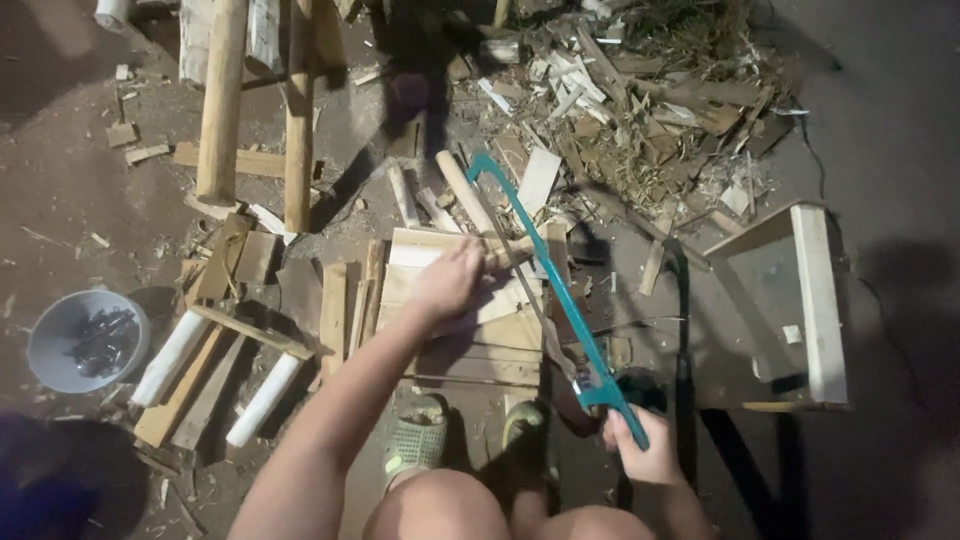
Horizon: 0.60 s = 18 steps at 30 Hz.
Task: The person uses a hand saw to cut a piece of wood placed on a wooden workbench. They then switch to a curved blade tool to further shape or split the wood. The person handles the wood pieces and tools throughout the process.
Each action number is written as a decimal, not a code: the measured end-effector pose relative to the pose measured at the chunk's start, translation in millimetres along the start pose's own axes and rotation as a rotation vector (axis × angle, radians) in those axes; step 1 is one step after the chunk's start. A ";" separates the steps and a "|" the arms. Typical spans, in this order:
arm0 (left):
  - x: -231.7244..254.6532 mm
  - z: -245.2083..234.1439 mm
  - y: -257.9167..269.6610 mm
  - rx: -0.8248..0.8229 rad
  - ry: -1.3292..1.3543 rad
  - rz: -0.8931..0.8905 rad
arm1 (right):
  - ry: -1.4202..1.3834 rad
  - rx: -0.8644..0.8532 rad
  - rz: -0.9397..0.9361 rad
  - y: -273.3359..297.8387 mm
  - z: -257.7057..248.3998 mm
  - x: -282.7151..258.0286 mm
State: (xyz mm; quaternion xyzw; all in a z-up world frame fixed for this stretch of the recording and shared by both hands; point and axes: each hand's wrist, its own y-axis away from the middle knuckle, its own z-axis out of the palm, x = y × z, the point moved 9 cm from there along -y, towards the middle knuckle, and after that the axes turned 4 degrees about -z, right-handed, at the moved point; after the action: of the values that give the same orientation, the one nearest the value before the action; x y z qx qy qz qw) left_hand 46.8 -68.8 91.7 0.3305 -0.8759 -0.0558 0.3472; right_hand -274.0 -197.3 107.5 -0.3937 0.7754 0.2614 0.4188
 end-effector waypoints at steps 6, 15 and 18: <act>-16.1 31.2 -11.5 0.051 -0.212 0.156 | 0.205 0.019 0.036 18.6 8.1 25.1; -18.1 44.4 -17.3 0.008 -0.286 0.128 | -0.108 0.047 -0.341 -44.1 1.3 -64.6; -25.9 58.3 -15.4 0.362 -0.444 0.439 | -0.057 0.083 -0.226 -86.8 27.0 -46.2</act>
State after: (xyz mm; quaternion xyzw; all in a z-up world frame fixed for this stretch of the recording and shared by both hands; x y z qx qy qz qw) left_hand 31.5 -72.4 28.0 0.1703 -0.9758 0.1055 0.0880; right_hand -174.3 -207.3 126.6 -0.4534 0.7241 0.1914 0.4832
